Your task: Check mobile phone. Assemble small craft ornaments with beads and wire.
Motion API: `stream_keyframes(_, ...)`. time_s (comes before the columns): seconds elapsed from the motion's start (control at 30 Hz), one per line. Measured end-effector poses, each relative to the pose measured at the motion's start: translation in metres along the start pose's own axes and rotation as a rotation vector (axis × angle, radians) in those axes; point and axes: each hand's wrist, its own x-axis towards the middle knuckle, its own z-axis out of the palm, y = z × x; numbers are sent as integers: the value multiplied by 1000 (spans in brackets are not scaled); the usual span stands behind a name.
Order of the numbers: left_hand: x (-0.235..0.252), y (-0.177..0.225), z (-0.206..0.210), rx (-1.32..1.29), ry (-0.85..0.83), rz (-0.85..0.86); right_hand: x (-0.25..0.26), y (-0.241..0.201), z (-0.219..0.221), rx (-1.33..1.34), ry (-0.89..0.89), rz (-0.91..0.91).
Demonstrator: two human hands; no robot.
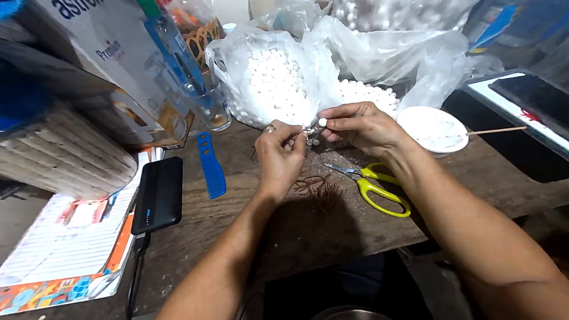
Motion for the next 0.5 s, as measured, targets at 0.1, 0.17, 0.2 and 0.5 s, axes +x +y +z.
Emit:
stream_keyframes(0.1,0,0,0,7,13,24,1,2,-3,80,-57,41)
stream_keyframes(0.17,0,0,0,11,20,38,2,3,-4,116,-67,43)
stream_keyframes(0.2,0,0,1,11,24,44,2,3,-4,121,-72,34)
stream_keyframes(0.5,0,1,2,-23,70,68,-1,4,1,-30,-51,-126)
